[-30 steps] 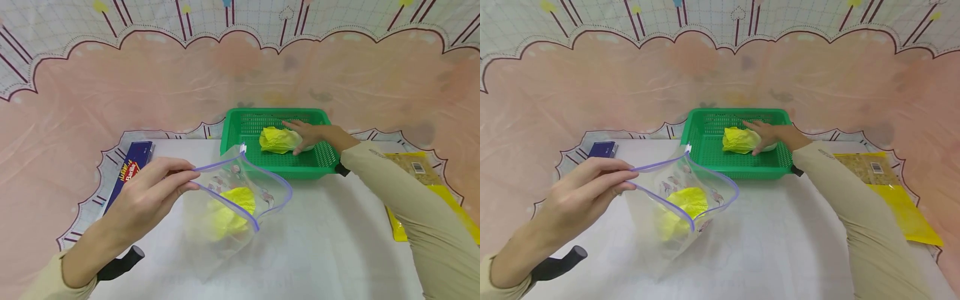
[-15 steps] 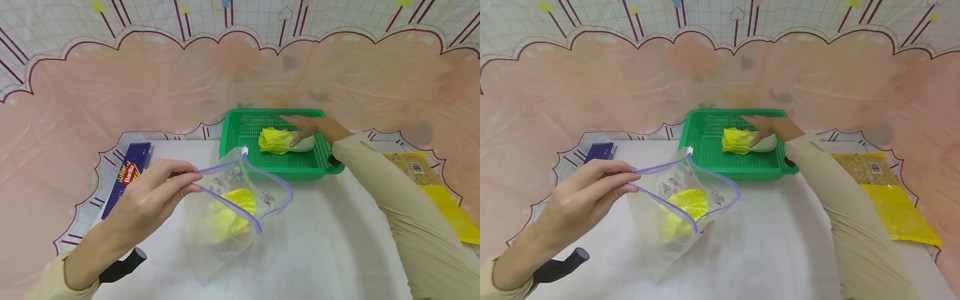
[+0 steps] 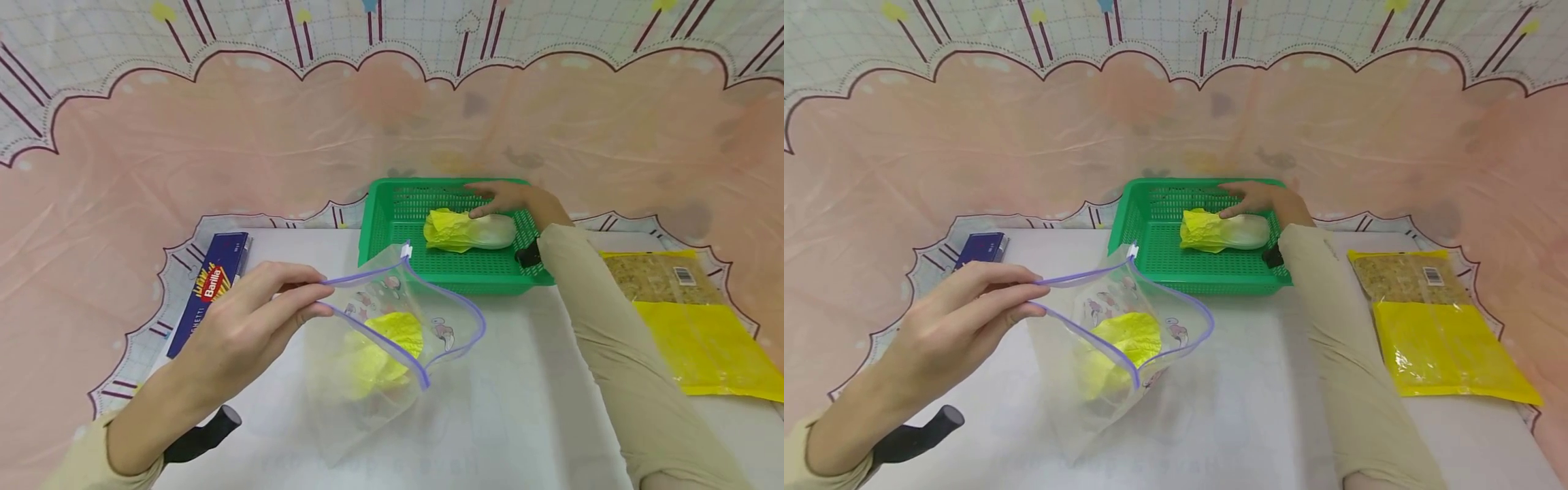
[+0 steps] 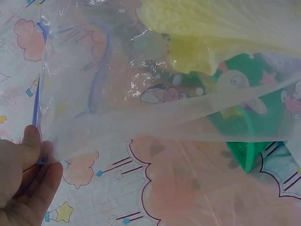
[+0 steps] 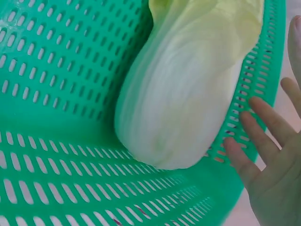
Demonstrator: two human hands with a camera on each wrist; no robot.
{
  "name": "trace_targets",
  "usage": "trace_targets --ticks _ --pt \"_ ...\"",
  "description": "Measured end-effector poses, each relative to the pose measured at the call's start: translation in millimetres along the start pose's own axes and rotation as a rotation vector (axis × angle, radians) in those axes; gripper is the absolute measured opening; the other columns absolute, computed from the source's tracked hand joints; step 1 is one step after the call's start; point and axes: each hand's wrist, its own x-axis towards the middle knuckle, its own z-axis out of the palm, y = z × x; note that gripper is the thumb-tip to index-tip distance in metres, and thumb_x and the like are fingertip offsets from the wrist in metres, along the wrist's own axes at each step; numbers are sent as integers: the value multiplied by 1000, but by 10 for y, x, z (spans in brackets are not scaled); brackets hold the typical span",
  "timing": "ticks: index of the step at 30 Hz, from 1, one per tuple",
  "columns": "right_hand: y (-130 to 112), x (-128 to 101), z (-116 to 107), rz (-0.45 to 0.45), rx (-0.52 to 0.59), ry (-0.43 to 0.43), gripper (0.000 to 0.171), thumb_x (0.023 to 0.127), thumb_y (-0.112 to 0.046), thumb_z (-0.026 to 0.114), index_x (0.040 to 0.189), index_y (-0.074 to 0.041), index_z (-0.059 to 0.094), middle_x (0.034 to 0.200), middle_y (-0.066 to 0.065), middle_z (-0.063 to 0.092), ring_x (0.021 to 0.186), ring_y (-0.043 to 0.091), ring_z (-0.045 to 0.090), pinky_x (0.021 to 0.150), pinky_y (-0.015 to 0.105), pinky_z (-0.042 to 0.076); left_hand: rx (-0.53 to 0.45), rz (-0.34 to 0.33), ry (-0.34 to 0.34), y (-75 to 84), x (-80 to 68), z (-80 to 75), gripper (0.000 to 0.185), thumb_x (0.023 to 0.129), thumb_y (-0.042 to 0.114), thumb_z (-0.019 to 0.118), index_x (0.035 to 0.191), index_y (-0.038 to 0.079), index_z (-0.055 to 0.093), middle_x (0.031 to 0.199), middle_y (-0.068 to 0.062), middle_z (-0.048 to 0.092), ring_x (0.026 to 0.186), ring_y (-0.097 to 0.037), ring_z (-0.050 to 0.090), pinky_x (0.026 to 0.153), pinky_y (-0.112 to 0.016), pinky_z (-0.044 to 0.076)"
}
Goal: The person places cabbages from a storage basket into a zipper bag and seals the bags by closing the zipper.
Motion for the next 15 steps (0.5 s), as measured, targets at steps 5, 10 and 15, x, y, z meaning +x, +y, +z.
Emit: trace_targets --ticks 5,10,15 --pt "41 -9 85 -10 53 14 76 98 -35 57 156 -12 14 161 22 16 148 41 16 117 61 22 0 0 2 -2 3 0 39 101 30 51 95 0 74 93 -10 66 84 -16 61 67 -19 53" --pt "94 -29 198 0 102 38 69 100 -33 53 155 -9 19 160 21 17 148 42 15 118 61 21 6 -18 -19 6 -1 5 41 101 32 49 96 0 75 94 -9 66 85 -15 60 68 -18 53" --pt "197 -23 318 26 115 53 69 99 -35 55 155 -12 22 162 20 14 149 42 8 118 63 16 12 -20 -24 17 -6 4 41 101 33 49 96 0 75 95 -9 66 85 -15 61 67 -17 53"
